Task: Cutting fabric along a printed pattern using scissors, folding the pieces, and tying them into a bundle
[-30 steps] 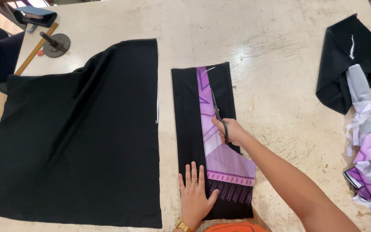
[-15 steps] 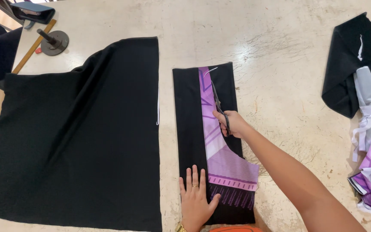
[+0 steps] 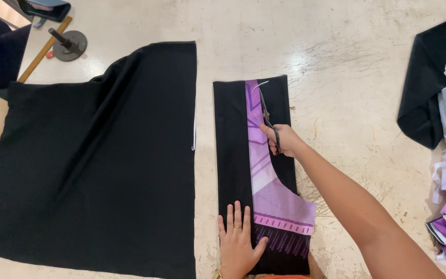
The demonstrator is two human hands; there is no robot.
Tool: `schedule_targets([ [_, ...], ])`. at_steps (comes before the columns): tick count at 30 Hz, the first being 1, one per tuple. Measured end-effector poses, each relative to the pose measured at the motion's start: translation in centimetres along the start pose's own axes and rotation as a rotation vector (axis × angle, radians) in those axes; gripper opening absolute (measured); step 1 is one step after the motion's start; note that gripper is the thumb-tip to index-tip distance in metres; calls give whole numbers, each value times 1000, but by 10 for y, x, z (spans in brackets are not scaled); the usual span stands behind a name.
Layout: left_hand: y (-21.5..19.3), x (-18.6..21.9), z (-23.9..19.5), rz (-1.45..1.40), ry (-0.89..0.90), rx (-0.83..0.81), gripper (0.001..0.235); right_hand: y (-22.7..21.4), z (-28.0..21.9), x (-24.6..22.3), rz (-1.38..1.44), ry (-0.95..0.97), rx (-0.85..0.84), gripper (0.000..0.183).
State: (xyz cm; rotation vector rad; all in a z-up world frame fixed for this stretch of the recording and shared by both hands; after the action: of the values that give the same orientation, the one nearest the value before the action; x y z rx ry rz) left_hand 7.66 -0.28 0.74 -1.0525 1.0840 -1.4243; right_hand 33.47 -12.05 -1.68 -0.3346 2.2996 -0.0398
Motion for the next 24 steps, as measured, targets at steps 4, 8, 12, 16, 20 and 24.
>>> schedule_targets([
  [4,-1,0,0,3,-2,4,98,-1,0,-3,55,60,-30,46],
  [8,1,-1,0,28,-6,6,100,1,13,-13,112,55,-62,51],
  [12,2,-1,1,9,-1,0,101,-2,19,-21,60,55,-20,49],
  [16,3,-1,0,-15,-5,-13,97,-4,23,-20,31,-7,14,44],
  [20,2,-1,1,17,-8,-2,100,-8,29,-21,-8,23,-15,45],
  [24,0,-1,1,49,-2,10,102,-17,33,-27,23,-11,-14,44],
])
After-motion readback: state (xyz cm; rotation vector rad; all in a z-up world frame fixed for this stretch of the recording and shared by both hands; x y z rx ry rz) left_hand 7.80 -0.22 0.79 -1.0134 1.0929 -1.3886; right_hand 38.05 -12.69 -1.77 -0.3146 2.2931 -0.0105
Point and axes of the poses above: each hand's wrist, its own z-axis towards the middle knuckle, its own y-axis out of the palm, x = y × z, the point moved 7 cm from there along z, towards the middle knuckle, and after that the axes turned 3 degrees about x, right-handed, at the moved point
